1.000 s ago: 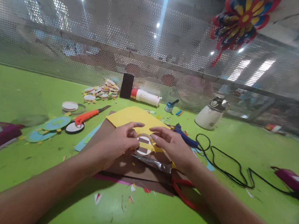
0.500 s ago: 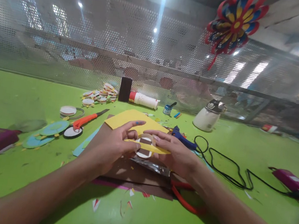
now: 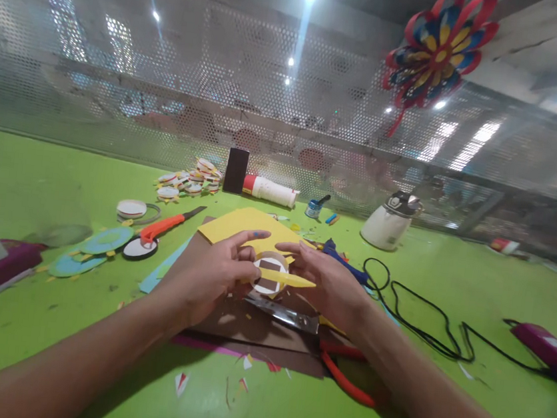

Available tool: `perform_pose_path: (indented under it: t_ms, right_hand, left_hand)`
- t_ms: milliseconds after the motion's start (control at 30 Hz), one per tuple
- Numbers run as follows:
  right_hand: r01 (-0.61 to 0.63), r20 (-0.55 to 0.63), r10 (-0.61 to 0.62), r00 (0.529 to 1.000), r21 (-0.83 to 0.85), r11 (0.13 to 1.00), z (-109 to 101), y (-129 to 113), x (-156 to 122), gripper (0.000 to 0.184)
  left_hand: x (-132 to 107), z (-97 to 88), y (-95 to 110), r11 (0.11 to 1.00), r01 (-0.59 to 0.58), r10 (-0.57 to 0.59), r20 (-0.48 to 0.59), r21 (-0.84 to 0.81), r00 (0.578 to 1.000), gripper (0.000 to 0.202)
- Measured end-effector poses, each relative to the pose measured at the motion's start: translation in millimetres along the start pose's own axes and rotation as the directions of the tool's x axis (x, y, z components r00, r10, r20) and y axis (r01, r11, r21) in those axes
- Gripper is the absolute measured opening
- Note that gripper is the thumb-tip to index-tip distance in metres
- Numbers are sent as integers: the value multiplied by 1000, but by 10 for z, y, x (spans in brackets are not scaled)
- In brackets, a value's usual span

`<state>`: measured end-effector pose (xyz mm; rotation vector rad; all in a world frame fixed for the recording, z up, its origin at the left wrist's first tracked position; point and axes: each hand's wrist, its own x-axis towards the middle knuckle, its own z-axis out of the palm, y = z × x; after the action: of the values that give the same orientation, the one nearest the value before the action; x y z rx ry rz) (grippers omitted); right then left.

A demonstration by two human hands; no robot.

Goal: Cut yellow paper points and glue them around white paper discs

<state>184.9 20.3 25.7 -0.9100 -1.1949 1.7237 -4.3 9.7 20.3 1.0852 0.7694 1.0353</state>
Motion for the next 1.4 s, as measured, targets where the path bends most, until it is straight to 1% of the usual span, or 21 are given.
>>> perform_pose_path:
  t_ms: [67, 133, 267, 333, 400, 467, 533, 600, 700, 800, 900, 967, 1067, 1133, 1200, 1267, 1333, 1367, 1400]
  right_hand:
    - [23, -65, -24, 998, -23, 999, -27, 1, 22, 27]
    - [65, -104, -72, 992, -68, 996, -61, 11, 41, 25]
    - [171, -100, -196, 976, -219, 961, -105, 27, 42, 28]
    - [190, -89, -227, 970, -306, 933, -100, 24, 21, 30]
    - [174, -58, -214, 975, -397, 901, -79, 14, -9, 32]
    - [148, -5, -169, 986, -466, 873, -50, 3, -39, 36]
    - [115, 39, -110, 993, -494, 862, -22, -7, -59, 38]
    - [65, 56, -43, 997, -496, 866, -5, -12, -66, 37]
    - [-7, 74, 48, 996, -473, 881, -13, -3, -58, 33]
    - [-63, 102, 107, 989, -366, 928, -52, 22, -41, 31]
    - [-105, 131, 143, 981, -257, 961, -87, 43, -25, 30]
    - [-113, 143, 148, 979, -228, 967, -96, 50, -14, 28]
    - [-124, 120, 149, 981, -197, 973, -93, 57, 0, 29]
    - [-132, 94, 149, 984, -166, 977, -89, 62, 12, 28]
    - [-127, 80, 137, 987, -126, 984, -91, 70, 28, 27]
    - [-95, 55, 100, 993, -83, 992, -103, 79, 52, 25]
    - [-42, 13, 43, 999, -64, 997, -118, 84, 77, 24]
    - [-16, -11, 15, 1000, -64, 998, -124, 83, 88, 23]
    - [6, -31, -9, 999, -69, 998, -129, 81, 96, 23]
  left_hand:
    - [11, -15, -16, 1000, -8, 8, -7, 13, 1000, 72]
    - [23, -31, -32, 1000, -13, 14, -7, 28, 1000, 72]
    - [38, -53, -45, 998, -26, 27, -10, 62, 1000, 72]
    - [39, -56, -34, 995, -20, 22, -15, 102, 1000, 72]
    - [36, -56, -13, 984, -11, 13, -9, 176, 1000, 71]
    - [32, -54, 9, 962, 4, -6, 7, 271, 1000, 71]
    - [29, -48, 25, 934, 16, -34, 44, 358, 998, 69]
    - [26, -36, 33, 920, 23, -61, 87, 392, 994, 68]
    - [21, -19, 32, 932, 29, -74, 110, 363, 991, 72]
    - [21, -29, 25, 943, 35, -83, 131, 330, 988, 74]
    - [28, -65, 19, 947, 32, -84, 151, 319, 985, 73]
    - [33, -88, 17, 946, 28, -81, 152, 324, 985, 72]
    - [32, -100, 22, 954, 28, -75, 150, 299, 986, 69]
    - [30, -98, 34, 973, 50, -81, 131, 224, 988, 62]
    - [38, -100, 46, 989, 79, -89, 81, 124, 993, 52]
    - [62, -113, 47, 994, 98, -97, -23, 43, 995, 45]
    - [99, -132, 28, 995, 104, -104, -150, -8, 983, 41]
    - [118, -139, 11, 993, 114, -116, -194, -21, 974, 38]
    - [134, -143, -10, 991, 133, -136, -212, -28, 968, 34]
